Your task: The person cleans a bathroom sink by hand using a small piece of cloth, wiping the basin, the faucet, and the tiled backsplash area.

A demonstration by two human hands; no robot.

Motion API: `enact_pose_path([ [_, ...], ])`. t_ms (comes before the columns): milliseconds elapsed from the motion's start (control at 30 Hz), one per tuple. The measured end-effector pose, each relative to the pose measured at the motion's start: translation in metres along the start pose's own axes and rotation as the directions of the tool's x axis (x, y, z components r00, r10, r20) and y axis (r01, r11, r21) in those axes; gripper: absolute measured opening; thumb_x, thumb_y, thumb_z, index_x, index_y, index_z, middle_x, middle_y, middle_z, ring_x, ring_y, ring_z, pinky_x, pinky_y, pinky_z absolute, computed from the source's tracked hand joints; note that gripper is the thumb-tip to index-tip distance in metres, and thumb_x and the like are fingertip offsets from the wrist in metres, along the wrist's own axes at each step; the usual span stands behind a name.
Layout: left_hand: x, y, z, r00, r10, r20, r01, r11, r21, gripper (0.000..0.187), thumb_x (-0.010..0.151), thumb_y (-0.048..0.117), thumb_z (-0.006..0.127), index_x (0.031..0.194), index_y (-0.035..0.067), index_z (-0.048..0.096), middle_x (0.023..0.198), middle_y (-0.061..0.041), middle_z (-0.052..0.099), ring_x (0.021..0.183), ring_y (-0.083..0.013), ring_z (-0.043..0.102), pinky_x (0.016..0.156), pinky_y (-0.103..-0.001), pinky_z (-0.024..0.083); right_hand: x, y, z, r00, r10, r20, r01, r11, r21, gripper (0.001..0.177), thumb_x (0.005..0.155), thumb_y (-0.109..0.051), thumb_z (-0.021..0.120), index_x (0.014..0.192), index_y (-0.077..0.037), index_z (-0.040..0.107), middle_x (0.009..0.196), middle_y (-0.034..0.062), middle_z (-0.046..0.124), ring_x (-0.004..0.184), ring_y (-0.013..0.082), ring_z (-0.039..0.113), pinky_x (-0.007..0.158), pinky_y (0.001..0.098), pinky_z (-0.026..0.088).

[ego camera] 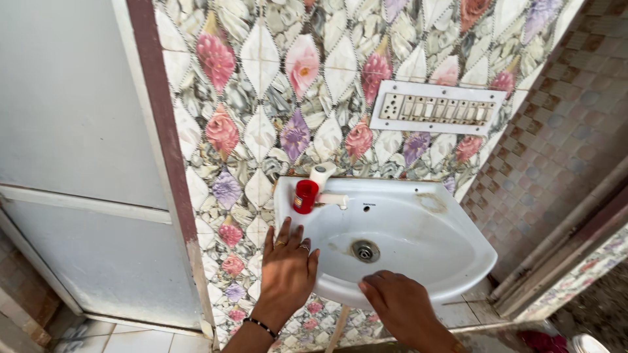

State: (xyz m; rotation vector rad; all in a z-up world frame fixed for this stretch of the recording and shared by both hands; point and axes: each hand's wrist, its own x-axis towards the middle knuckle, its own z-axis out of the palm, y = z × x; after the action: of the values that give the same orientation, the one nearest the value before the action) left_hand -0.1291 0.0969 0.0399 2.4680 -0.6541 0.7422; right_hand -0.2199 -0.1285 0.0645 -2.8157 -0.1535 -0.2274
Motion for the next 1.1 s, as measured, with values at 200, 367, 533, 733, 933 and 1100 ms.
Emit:
enact_pose_path([
  [200,-0.002,0.03,-0.013,0.99,0.075,0.121,-0.089,0.99,0.112,0.05,0.1,0.031,0.047,0.077,0.0,0.078,0.095,-0.023,0.074,0.121,-0.0382,0.061,0.118,-0.055,0.024,0.012,-0.069,0.028,0.978,-0.082,-0.191,0.081,0.997,-0.011,0.028,0.1,-0.024,0.048,0.101,-0.008,0.071,0.097,0.0106,0.07,0.092,0.0321,0.067,0.083,0.0481,0.052],
  [367,-0.005,0.058,-0.024,0.956,0.061,0.288,-0.087,0.993,0.078,0.053,0.103,0.033,0.045,0.066,0.006,0.07,0.07,-0.016,0.069,0.079,-0.0351,0.066,0.098,-0.05,0.043,-0.019,0.007,0.019,0.73,-0.493,-0.473,0.487,0.861,-0.146,0.031,0.097,-0.018,0.054,0.12,-0.001,0.067,0.12,0.0199,0.067,0.102,0.0367,0.064,0.089,0.0493,0.049],
  [533,-0.019,0.112,-0.003,0.976,0.189,0.108,-0.187,0.982,-0.033,0.046,0.099,0.034,0.051,0.064,0.006,0.065,0.06,-0.014,0.064,0.064,-0.0357,0.064,0.071,-0.049,0.049,-0.027,0.157,-0.023,0.646,-0.503,-0.574,0.446,0.859,-0.25,0.042,0.109,-0.034,0.038,0.118,-0.003,0.066,0.122,0.017,0.064,0.116,0.0367,0.057,0.105,0.0489,0.04],
  [733,0.0,0.127,0.017,0.931,0.149,0.332,-0.151,0.988,-0.021,0.054,0.102,0.046,0.048,0.071,0.007,0.066,0.067,-0.014,0.067,0.072,-0.0343,0.066,0.071,-0.049,0.052,-0.006,0.165,0.004,0.736,-0.116,-0.667,0.14,0.99,-0.018,0.044,0.108,-0.035,0.032,0.102,-0.009,0.067,0.108,0.0097,0.065,0.113,0.0278,0.058,0.11,0.047,0.04],
  [933,0.012,0.122,0.042,0.859,0.013,0.511,-0.037,0.999,0.038,0.058,0.105,0.045,0.032,0.078,0.01,0.071,0.082,-0.013,0.072,0.084,-0.0346,0.069,0.082,-0.05,0.053,-0.021,0.086,0.062,0.597,-0.3,-0.744,0.281,0.947,-0.156,0.042,0.107,-0.038,0.041,0.122,-0.006,0.063,0.131,0.0148,0.058,0.126,0.0344,0.05,0.114,0.0572,0.032],
  [1100,0.013,0.118,0.04,0.853,-0.05,0.52,0.013,0.997,0.074,0.055,0.102,0.043,0.032,0.082,0.01,0.071,0.087,-0.011,0.074,0.09,-0.0334,0.069,0.086,-0.048,0.052,-0.008,0.13,0.076,0.479,-0.423,-0.769,0.31,0.901,-0.303,0.056,0.105,-0.052,0.046,0.144,-0.012,0.052,0.149,0.0158,0.045,0.141,0.037,0.041,0.121,0.0609,0.025],
])
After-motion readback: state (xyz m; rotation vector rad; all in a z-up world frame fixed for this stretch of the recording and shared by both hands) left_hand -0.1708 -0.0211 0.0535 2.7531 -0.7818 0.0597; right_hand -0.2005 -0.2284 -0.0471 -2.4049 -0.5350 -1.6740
